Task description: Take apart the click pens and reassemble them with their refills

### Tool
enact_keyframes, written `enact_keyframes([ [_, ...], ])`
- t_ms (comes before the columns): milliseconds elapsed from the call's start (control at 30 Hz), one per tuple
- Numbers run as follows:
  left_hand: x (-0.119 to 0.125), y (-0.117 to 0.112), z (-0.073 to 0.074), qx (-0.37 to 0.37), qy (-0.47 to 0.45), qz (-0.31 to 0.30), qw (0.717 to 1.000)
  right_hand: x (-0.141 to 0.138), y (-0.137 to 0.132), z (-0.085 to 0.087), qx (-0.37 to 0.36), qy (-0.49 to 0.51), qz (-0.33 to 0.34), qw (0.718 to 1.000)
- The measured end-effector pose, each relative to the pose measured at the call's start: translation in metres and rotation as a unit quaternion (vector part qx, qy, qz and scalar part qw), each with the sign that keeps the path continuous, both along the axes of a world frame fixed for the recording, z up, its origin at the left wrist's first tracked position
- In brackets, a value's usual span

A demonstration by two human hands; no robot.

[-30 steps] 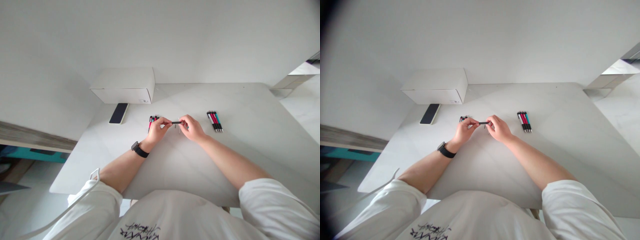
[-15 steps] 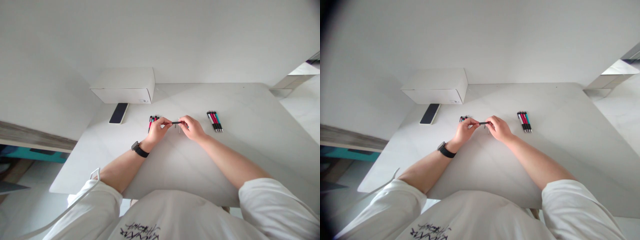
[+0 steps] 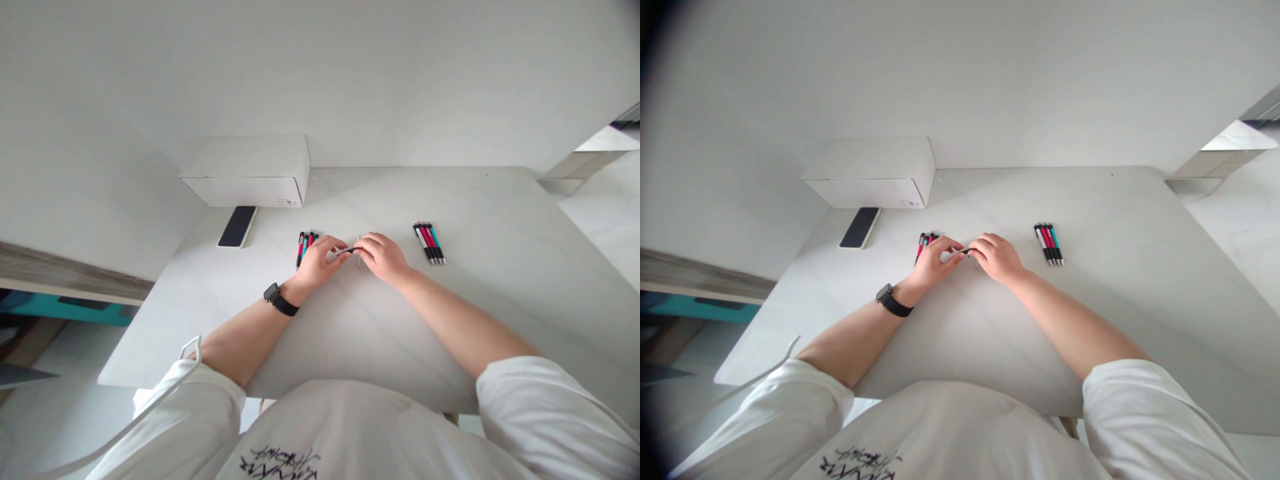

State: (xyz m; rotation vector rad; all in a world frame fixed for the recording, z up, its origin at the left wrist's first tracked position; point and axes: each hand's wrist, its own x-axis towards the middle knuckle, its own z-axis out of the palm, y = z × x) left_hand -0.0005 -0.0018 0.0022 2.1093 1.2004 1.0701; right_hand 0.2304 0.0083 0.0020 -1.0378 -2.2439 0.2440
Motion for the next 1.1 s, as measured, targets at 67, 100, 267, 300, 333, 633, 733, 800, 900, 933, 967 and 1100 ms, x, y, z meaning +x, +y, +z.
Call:
enact_keyframes([
  [67,0.0,0.001,-0.001,0.004,0.013,-0.008,1.0,-0.001,0.0,-0.001,0.003,-0.013,0.001,1.0],
  [100,-0.001,0.001,-0.001,0.005,0.016,-0.004,1.0,-0.001,0.001,-0.001,0.002,-0.015,-0.005,1.0],
  [267,-0.002,0.006,-0.003,0.017,0.002,0.053,0.998,-0.002,0.003,-0.001,-0.017,-0.042,-0.065,0.997],
  [300,-0.002,0.006,-0.003,0.018,-0.003,0.06,0.998,-0.003,0.003,-0.001,-0.021,-0.058,-0.075,0.995],
  [333,-0.002,0.006,-0.003,0.019,-0.008,0.064,0.998,-0.005,0.004,-0.002,-0.025,-0.074,-0.085,0.993],
  [633,-0.001,0.005,-0.003,0.023,-0.017,0.062,0.998,-0.019,0.004,-0.004,-0.077,-0.146,-0.129,0.978],
  [733,-0.001,0.006,-0.004,0.021,-0.013,0.063,0.998,-0.019,0.004,-0.003,-0.08,-0.109,-0.112,0.984],
  [800,-0.002,0.007,-0.005,0.017,-0.01,0.065,0.998,-0.017,0.005,-0.002,-0.084,-0.051,-0.103,0.99],
  [900,-0.002,0.007,-0.007,0.007,-0.007,0.057,0.998,-0.011,0.008,0.002,-0.091,0.072,-0.087,0.989],
  [933,-0.002,0.007,-0.007,0.005,-0.006,0.052,0.999,-0.009,0.009,0.003,-0.091,0.114,-0.084,0.986],
  [967,-0.002,0.006,-0.007,0.004,-0.004,0.046,0.999,-0.007,0.01,0.004,-0.091,0.15,-0.083,0.981],
  [1100,-0.001,0.004,-0.006,0.014,0.006,0.027,0.999,-0.003,0.01,0.006,-0.085,0.233,-0.081,0.965],
])
